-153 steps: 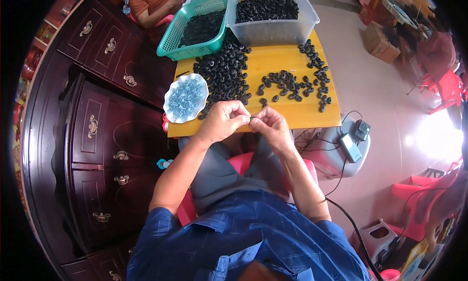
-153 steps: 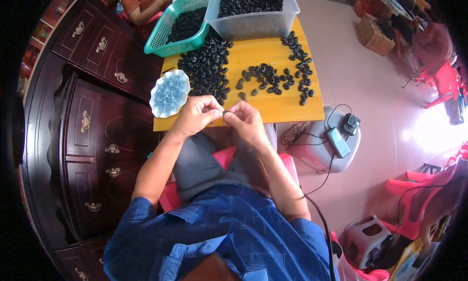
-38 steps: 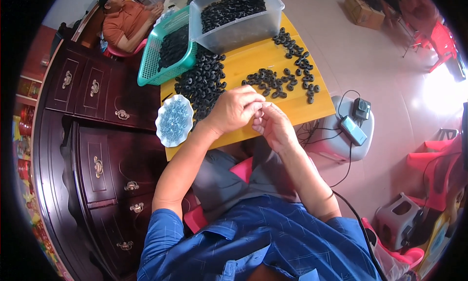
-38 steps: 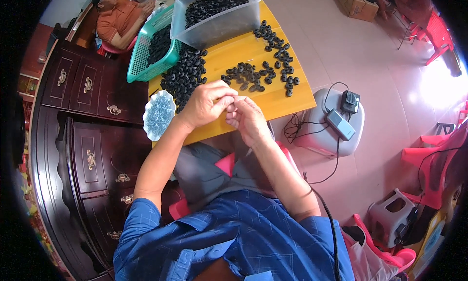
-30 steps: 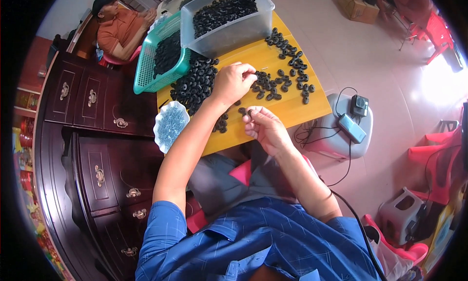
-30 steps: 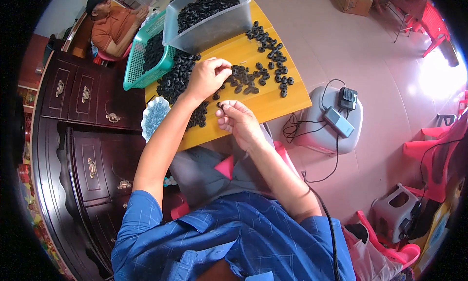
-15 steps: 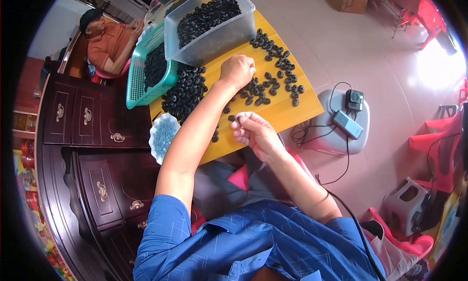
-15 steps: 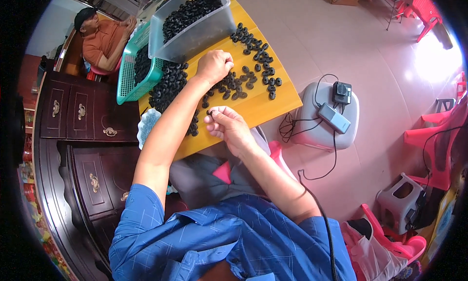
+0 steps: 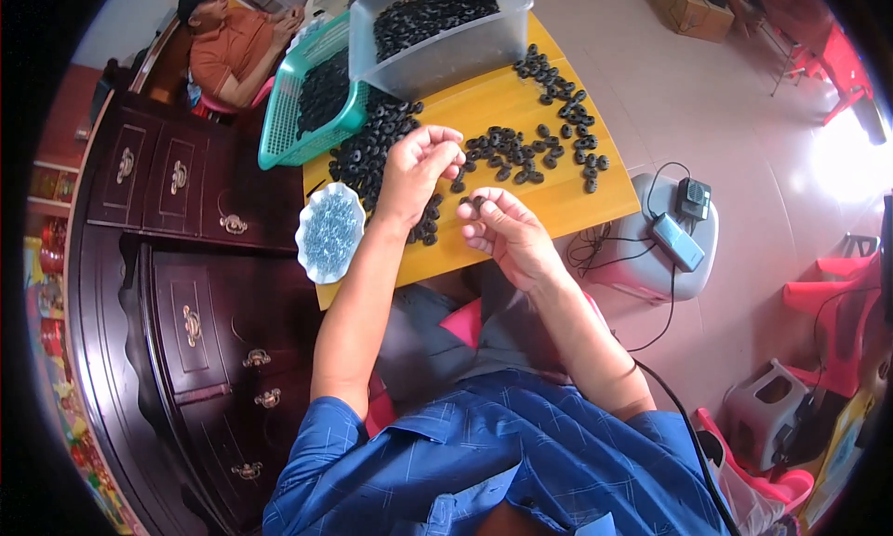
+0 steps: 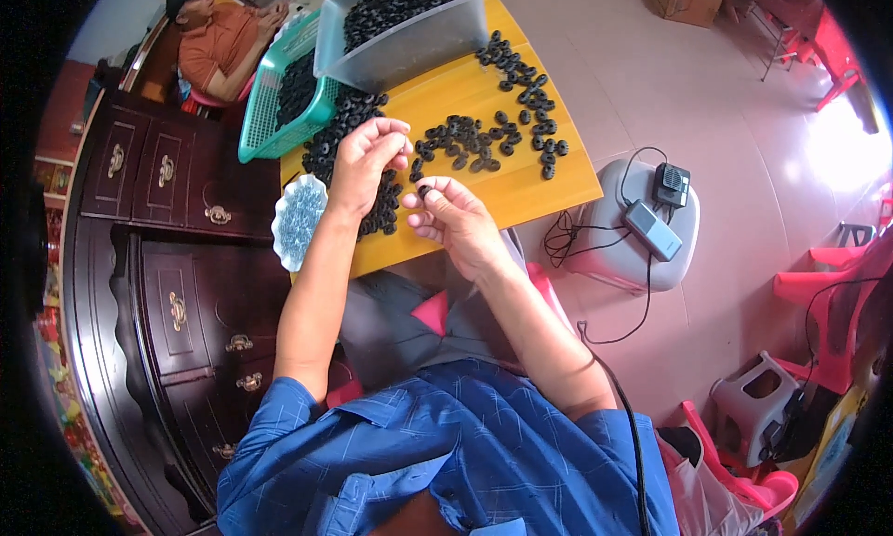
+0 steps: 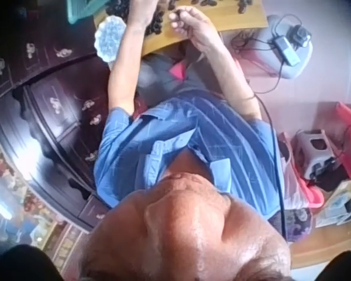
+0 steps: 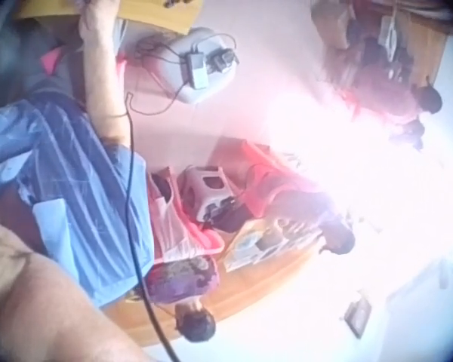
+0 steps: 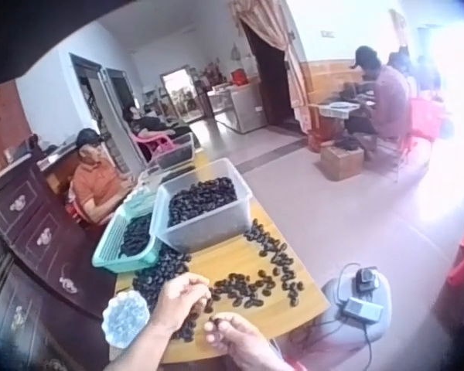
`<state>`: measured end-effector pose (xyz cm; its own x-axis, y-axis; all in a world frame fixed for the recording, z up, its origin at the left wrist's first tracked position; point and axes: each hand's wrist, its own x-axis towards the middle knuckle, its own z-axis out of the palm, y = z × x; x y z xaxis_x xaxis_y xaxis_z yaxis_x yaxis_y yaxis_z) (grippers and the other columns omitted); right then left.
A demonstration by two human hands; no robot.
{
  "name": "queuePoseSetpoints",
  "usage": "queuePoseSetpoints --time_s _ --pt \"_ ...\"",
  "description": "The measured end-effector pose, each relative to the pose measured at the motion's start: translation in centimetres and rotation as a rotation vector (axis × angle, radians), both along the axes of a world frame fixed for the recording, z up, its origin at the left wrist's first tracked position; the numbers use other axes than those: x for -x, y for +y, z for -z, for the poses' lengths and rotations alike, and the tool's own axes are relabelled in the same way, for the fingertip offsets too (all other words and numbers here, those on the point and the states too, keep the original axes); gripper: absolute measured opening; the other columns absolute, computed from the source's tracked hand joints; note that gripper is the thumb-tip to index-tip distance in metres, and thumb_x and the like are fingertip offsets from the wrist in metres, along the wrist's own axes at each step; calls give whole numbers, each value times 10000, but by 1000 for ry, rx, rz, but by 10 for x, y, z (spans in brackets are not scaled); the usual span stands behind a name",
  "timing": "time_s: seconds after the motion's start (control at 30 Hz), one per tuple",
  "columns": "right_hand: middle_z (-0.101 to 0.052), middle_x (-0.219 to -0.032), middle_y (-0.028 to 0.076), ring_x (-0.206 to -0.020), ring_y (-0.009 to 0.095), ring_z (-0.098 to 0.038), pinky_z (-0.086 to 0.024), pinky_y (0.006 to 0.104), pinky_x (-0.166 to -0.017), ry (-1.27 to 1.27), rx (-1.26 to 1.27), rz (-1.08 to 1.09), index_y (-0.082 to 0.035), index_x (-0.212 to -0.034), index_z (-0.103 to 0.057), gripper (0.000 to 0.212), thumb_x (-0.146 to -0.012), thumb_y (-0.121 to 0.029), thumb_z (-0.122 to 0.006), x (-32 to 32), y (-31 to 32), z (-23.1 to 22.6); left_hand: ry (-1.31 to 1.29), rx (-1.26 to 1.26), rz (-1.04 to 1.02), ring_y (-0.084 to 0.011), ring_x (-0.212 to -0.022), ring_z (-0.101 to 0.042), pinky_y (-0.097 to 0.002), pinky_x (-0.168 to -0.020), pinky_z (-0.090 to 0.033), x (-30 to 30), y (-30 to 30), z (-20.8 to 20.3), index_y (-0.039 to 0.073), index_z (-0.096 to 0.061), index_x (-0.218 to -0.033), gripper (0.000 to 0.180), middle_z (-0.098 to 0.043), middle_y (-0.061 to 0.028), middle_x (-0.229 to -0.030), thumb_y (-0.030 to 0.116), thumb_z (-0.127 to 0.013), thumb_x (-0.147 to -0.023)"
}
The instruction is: Assembling small black plastic components with clear inserts at a workbench.
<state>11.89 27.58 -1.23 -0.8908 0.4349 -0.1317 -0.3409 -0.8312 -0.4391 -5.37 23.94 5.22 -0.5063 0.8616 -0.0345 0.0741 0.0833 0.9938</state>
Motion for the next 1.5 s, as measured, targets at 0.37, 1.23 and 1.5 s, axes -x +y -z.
queuePoseSetpoints --time_s 0.37,1.23,1.5 --pt "-680 -1073 61 -870 109 -653 -525 254 -814 -4 -206 -70 -81 -1152 -552 165 -1037 -189 -505 3 -13 -4 120 -173 -86 -57 -796 -612 -217 -725 -511 -44 -72 -1 10 -655 -953 64 -664 -8 -873 73 -643 -950" --pt "-679 -1043 76 -890 131 -656 -537 276 -841 106 -202 -239 -52 -1121 -572 205 -1009 -224 -565 -2 -9 -10 372 -89 -129 -111 -808 -650 -246 -716 -521 -29 -49 16 -5 -696 -1093 187 -697 -77 -918 77 -625 -942" --pt "-685 -1040 113 -886 151 -666 -547 283 -851 264 -186 -396 -40 -1146 -569 214 -1008 -204 -567 -5 -7 -7 905 176 92 -333 -839 -674 -433 -728 -552 -28 1 52 145 -697 -1115 250 -672 -119 -938 216 -658 -879"
